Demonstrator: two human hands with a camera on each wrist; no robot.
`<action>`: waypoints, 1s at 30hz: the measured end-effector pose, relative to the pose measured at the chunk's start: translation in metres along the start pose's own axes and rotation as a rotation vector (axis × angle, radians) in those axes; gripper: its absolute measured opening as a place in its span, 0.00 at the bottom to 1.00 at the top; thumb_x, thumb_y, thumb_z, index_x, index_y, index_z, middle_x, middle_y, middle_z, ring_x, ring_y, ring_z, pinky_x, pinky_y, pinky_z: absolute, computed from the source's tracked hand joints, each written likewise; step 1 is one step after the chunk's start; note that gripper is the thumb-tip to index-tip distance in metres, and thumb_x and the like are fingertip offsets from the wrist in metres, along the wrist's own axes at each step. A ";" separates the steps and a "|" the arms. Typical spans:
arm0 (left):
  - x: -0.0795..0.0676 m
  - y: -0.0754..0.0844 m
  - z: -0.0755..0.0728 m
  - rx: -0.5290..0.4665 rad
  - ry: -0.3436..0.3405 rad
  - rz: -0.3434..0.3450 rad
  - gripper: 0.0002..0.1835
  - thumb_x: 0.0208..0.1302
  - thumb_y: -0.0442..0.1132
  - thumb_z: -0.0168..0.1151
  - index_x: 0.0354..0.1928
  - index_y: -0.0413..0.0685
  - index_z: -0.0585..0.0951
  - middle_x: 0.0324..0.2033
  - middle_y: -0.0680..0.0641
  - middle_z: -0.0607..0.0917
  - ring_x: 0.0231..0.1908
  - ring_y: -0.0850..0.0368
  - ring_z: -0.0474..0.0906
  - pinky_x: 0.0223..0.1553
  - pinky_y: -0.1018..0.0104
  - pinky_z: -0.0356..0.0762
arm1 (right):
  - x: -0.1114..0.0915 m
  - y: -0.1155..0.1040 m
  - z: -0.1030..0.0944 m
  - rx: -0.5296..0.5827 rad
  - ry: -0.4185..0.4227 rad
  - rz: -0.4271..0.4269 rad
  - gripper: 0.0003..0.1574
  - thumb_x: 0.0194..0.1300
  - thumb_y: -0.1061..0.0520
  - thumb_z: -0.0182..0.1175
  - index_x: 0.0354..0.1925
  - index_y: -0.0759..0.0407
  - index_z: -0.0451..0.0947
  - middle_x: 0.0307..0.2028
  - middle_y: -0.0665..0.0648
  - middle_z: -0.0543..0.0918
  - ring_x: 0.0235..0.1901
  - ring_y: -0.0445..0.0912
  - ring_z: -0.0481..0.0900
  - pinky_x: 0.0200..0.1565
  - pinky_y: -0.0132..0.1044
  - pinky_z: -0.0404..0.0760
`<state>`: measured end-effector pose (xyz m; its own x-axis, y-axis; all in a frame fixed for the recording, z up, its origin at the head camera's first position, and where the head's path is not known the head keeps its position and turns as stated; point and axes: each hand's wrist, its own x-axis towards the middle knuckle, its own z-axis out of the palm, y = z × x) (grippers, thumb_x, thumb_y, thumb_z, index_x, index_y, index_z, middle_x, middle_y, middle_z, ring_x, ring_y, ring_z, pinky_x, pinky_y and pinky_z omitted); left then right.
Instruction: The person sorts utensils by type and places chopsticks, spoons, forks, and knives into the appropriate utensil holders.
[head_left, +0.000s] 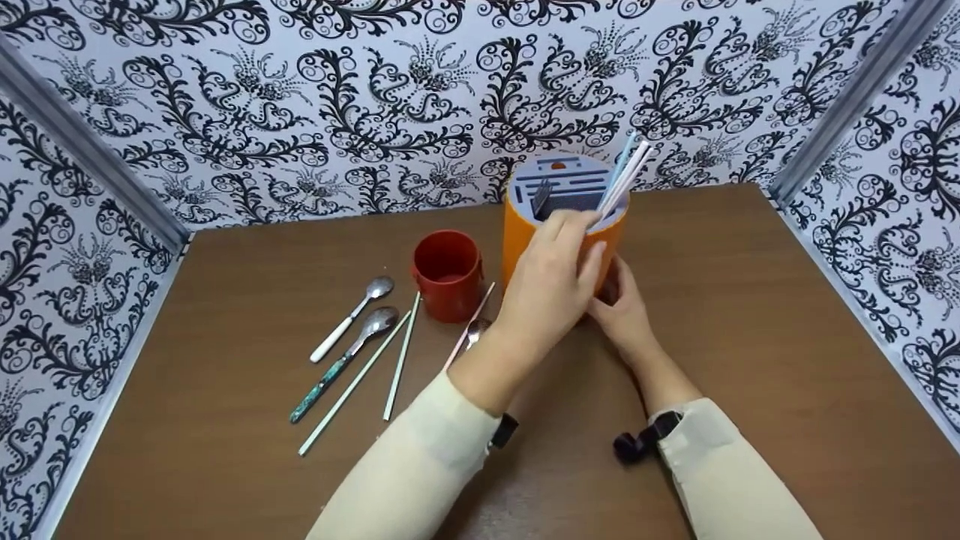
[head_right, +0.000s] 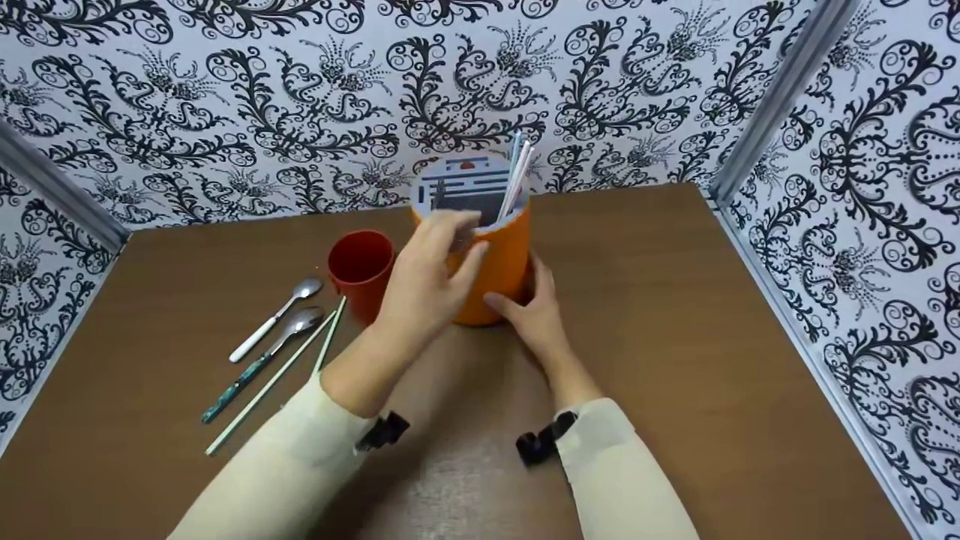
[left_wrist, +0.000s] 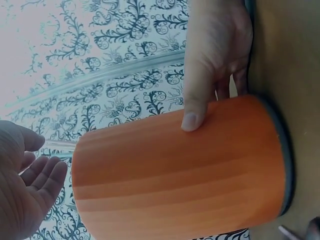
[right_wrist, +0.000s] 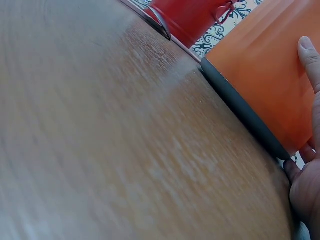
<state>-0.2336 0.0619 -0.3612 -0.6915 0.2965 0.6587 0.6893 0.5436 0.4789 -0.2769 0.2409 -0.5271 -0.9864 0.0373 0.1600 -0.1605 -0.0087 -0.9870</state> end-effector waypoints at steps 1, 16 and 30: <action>-0.004 -0.001 0.000 0.000 0.002 -0.002 0.17 0.75 0.38 0.61 0.61 0.42 0.80 0.54 0.44 0.83 0.56 0.53 0.80 0.68 0.70 0.74 | 0.000 0.000 0.000 -0.006 0.002 -0.003 0.57 0.65 0.67 0.67 0.83 0.56 0.47 0.78 0.56 0.61 0.74 0.49 0.65 0.66 0.28 0.71; -0.060 -0.037 -0.005 0.042 -0.039 -0.124 0.19 0.71 0.41 0.67 0.60 0.44 0.81 0.53 0.45 0.85 0.54 0.53 0.82 0.65 0.65 0.79 | -0.002 -0.005 0.000 -0.090 0.007 0.040 0.59 0.67 0.56 0.71 0.83 0.54 0.46 0.81 0.56 0.58 0.78 0.50 0.61 0.80 0.49 0.59; -0.088 -0.055 -0.023 0.035 -0.138 -0.284 0.21 0.70 0.43 0.69 0.61 0.44 0.80 0.54 0.45 0.84 0.53 0.53 0.82 0.63 0.63 0.81 | -0.004 -0.008 0.001 -0.064 0.003 0.075 0.58 0.68 0.55 0.70 0.83 0.51 0.45 0.81 0.54 0.57 0.79 0.48 0.58 0.81 0.47 0.57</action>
<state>-0.2056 -0.0125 -0.4325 -0.8796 0.2315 0.4155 0.4584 0.6457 0.6106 -0.2720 0.2394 -0.5198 -0.9955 0.0424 0.0852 -0.0830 0.0522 -0.9952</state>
